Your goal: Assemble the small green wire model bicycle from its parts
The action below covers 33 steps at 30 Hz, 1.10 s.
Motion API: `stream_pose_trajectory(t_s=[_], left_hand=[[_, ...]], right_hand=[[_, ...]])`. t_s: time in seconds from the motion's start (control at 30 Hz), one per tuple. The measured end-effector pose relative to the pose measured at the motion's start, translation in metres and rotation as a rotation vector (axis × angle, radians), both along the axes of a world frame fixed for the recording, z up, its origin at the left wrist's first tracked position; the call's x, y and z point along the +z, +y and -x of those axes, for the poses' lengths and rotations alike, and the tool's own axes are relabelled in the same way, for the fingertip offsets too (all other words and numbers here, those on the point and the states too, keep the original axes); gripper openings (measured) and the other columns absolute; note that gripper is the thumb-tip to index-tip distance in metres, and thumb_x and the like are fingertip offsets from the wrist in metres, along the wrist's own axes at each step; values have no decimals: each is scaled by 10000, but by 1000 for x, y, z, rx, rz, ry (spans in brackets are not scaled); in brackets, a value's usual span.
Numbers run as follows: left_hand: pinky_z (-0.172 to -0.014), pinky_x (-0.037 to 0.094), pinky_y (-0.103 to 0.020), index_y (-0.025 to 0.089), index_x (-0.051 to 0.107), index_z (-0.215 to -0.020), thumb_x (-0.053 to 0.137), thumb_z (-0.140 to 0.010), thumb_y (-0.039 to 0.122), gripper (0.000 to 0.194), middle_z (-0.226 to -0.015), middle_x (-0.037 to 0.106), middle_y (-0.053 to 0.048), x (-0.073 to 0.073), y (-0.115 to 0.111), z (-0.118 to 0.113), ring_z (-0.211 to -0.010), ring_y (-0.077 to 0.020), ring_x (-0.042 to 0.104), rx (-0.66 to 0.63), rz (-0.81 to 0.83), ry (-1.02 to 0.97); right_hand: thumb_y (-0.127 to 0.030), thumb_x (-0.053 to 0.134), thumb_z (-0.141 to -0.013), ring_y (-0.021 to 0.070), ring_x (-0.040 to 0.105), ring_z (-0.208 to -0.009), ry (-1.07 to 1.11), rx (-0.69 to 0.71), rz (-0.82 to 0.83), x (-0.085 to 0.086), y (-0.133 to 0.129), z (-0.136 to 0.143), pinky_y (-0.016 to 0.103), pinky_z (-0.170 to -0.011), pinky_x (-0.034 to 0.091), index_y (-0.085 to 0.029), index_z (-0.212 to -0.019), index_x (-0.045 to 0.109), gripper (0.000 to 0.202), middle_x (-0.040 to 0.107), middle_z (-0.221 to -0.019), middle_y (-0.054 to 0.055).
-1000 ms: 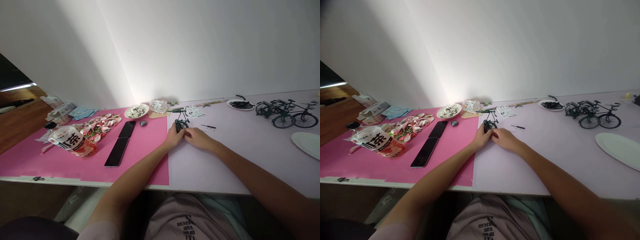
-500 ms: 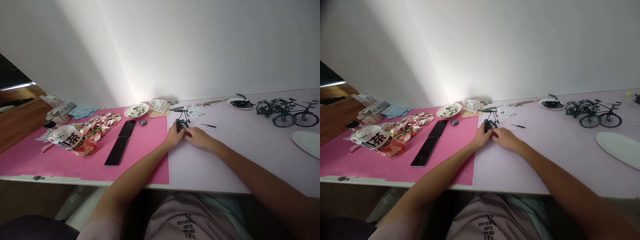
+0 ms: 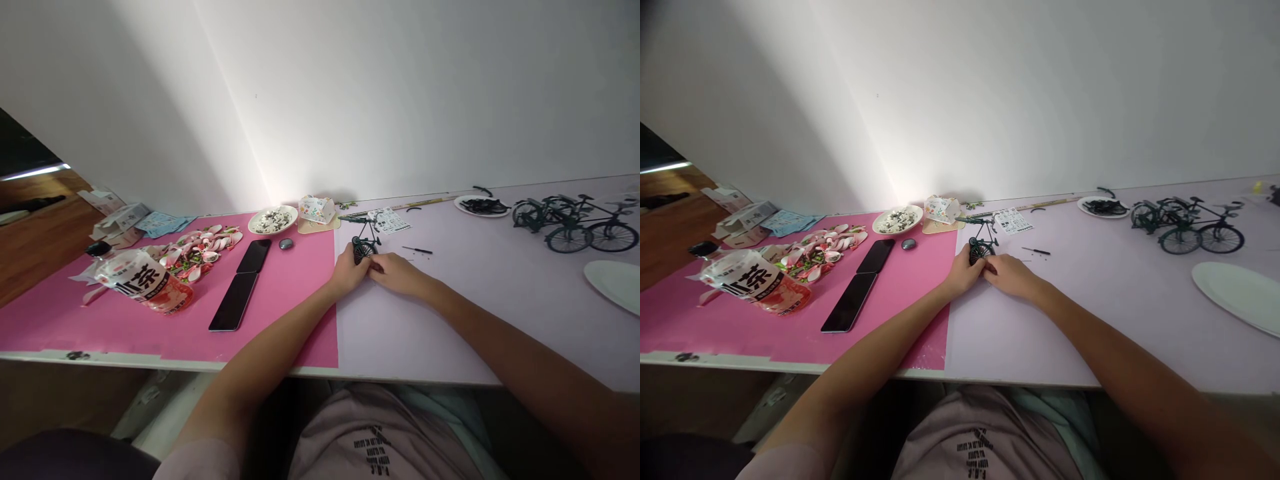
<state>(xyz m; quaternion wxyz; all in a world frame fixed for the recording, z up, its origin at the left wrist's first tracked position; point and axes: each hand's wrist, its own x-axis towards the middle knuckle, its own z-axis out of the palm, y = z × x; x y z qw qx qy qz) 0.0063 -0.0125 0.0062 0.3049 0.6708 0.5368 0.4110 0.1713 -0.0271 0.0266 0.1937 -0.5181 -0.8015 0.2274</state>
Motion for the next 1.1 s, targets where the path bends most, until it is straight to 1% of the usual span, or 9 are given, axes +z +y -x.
stream_pose_trajectory(t_s=[0.23,0.43,0.7,1.1], left_hand=[[-761,444,-313,215,461,-884,611,-858,235,153,-836,614,-25,1,-1,0,-785,-187,551,0,-6,23],[-777,451,-313,212,483,-898,626,-849,231,152,-817,613,-14,1,-1,0,-773,-182,549,-2,7,9],[-760,457,-320,215,484,-897,623,-848,232,149,-822,626,-25,0,0,1,-760,-193,556,-14,-5,32],[-708,420,-308,229,431,-882,598,-867,243,168,-812,615,-20,1,-1,2,-742,-189,547,-37,-14,64]], right_hand=[[-347,586,-928,180,599,-657,-3,4,-4,-1,1,0,285,-593,376,-230,-741,516,231,686,-772,32],[-363,568,-939,184,603,-664,-14,-1,3,-1,0,-1,285,-598,386,-233,-743,505,244,687,-776,30],[-348,580,-931,188,606,-664,-32,-2,0,0,1,0,290,-593,379,-233,-744,519,228,695,-784,37],[-323,604,-909,192,604,-665,-36,4,9,1,0,-1,295,-600,377,-230,-758,557,183,693,-784,43]])
